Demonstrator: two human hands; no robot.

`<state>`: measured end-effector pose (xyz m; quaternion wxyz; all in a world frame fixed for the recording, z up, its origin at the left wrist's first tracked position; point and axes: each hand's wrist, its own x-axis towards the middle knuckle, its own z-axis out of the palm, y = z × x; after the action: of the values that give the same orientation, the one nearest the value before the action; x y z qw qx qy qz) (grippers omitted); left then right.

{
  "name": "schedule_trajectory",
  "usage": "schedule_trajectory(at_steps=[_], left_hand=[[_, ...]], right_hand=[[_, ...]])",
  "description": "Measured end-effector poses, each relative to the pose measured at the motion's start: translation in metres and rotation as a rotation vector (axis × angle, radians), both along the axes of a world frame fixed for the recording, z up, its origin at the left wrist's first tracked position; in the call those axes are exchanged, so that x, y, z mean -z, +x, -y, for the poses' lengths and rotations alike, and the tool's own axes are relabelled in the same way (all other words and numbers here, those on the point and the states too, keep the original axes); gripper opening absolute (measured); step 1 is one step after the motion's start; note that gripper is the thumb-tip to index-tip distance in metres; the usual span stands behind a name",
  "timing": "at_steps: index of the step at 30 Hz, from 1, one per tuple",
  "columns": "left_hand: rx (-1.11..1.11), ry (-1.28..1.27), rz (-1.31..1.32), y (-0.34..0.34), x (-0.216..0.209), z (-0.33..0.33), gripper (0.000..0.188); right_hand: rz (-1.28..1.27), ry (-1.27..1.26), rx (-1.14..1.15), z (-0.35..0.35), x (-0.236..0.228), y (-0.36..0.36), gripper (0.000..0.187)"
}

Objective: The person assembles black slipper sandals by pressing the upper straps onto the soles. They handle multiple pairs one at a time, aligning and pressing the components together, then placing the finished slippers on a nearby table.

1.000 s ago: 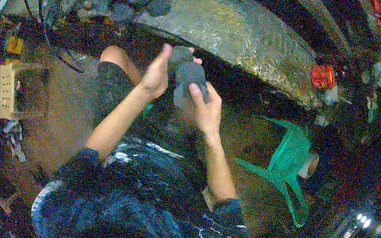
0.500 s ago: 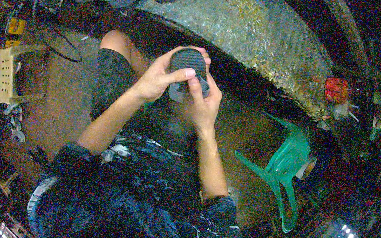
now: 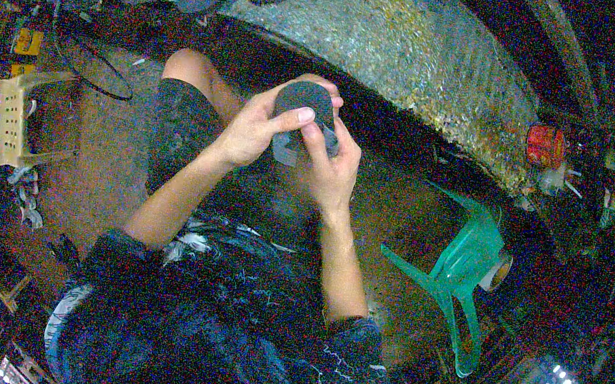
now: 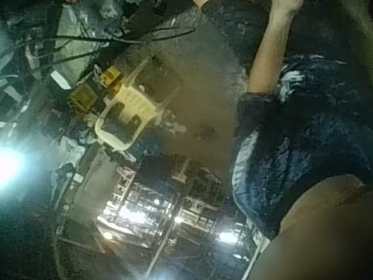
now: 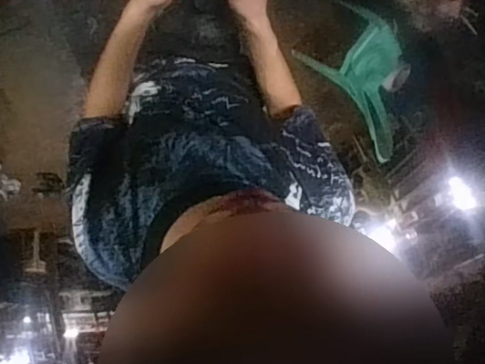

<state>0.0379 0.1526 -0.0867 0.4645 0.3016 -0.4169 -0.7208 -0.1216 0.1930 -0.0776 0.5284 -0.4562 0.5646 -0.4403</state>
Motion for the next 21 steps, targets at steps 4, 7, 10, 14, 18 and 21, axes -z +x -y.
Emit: schedule_trajectory(at_steps=[4,7,10,14,18,21], left_hand=[[-0.06,-0.108,0.13,-0.006,-0.009,-0.001,0.043],[-0.159,0.008,0.005,-0.024,-0.014,-0.013,0.043],[-0.338,0.182,-0.081,-0.04,-0.006,-0.018,0.038],[-0.208,0.456,-0.27,-0.054,0.014,-0.04,0.034],[-0.011,0.5,-0.441,-0.049,0.039,-0.053,0.038],[0.005,0.307,-0.265,-0.036,0.054,-0.058,0.046]], right_hand=[[-0.058,0.169,-0.117,0.001,-0.003,-0.022,0.044],[0.378,0.216,-0.018,-0.013,-0.007,-0.047,0.054],[0.68,0.051,-0.011,-0.037,-0.014,-0.076,0.081],[0.462,-0.038,0.198,-0.061,-0.007,-0.076,0.077],[0.395,0.073,0.369,-0.057,0.003,-0.045,0.056],[0.384,0.144,0.449,-0.05,0.002,-0.021,0.051]])
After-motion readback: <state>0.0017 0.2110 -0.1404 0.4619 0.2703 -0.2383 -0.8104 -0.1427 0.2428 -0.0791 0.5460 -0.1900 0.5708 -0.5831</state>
